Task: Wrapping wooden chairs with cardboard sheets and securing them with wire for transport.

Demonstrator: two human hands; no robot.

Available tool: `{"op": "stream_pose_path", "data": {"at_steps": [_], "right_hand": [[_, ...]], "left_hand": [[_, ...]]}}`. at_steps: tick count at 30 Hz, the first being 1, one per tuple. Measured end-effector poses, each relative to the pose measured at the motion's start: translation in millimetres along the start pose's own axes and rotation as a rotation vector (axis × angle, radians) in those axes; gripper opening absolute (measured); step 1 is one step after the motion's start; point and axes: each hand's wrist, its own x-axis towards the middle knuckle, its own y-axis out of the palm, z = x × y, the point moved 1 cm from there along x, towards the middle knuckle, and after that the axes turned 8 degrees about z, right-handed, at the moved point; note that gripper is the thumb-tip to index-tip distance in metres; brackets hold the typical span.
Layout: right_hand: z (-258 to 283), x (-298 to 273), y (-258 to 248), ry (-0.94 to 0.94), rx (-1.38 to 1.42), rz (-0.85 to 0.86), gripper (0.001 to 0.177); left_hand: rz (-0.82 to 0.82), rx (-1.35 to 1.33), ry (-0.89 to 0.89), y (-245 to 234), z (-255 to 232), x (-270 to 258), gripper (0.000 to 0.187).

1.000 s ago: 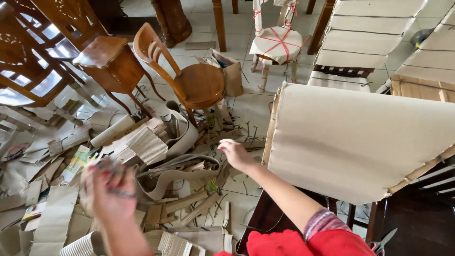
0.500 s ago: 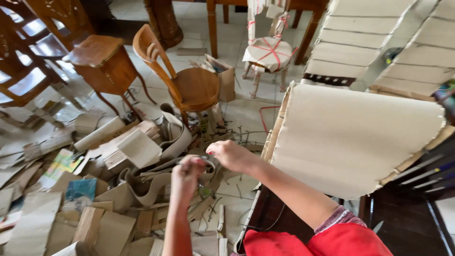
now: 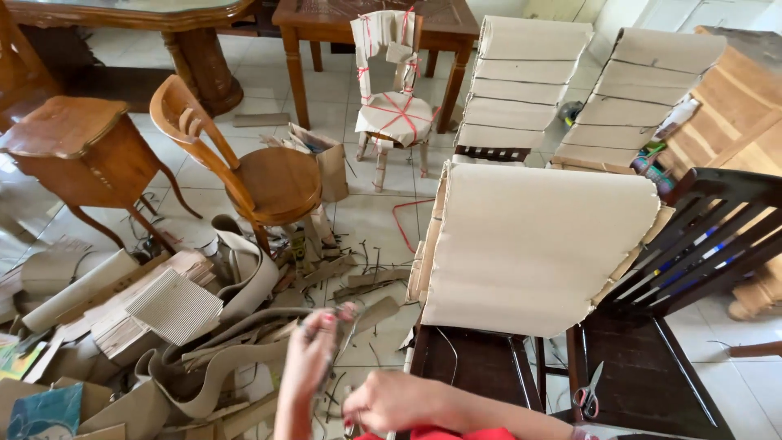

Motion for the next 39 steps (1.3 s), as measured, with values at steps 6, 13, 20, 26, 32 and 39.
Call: {"op": "stream_pose_path", "data": {"at_steps": [6, 13, 20, 26, 32, 39], "right_hand": [[-30.1, -73.6, -74.5, 0.294, -0.019, -0.246, 0.017], [-26.4, -142.8, -145.9, 0.516, -0.101, -0.505, 0.029], [-51.4, -283.0, -206.9, 0.942, 0.06, -0.485, 0.022], [-120.8, -417.2, -240.4, 0.957, 0.105, -0.899, 0.023], [-260.0, -468.0, -280.7, 0.603, 0.34, -1.53, 0.013], [-417.6, -493.9, -264.9, 0.896, 0.459, -1.614, 0.01]], "left_hand": [[0.387, -0.257, 0.171, 22.5, 30.3, 24.9, 0.031], [0.481, 0.209, 0.171, 118.3, -8.5, 59.2, 0.028], [0.147, -0.108, 0.292, 83.9, -3.1, 129.5, 0.027], [0.106, 0.288, 0.299, 123.7, -79.2, 195.9, 0.032], [-0.032, 0.742, 0.51, 174.8, -74.4, 369.4, 0.021], [-0.261, 0.255, 0.127, 116.0, 0.6, 438.9, 0.029]]}}
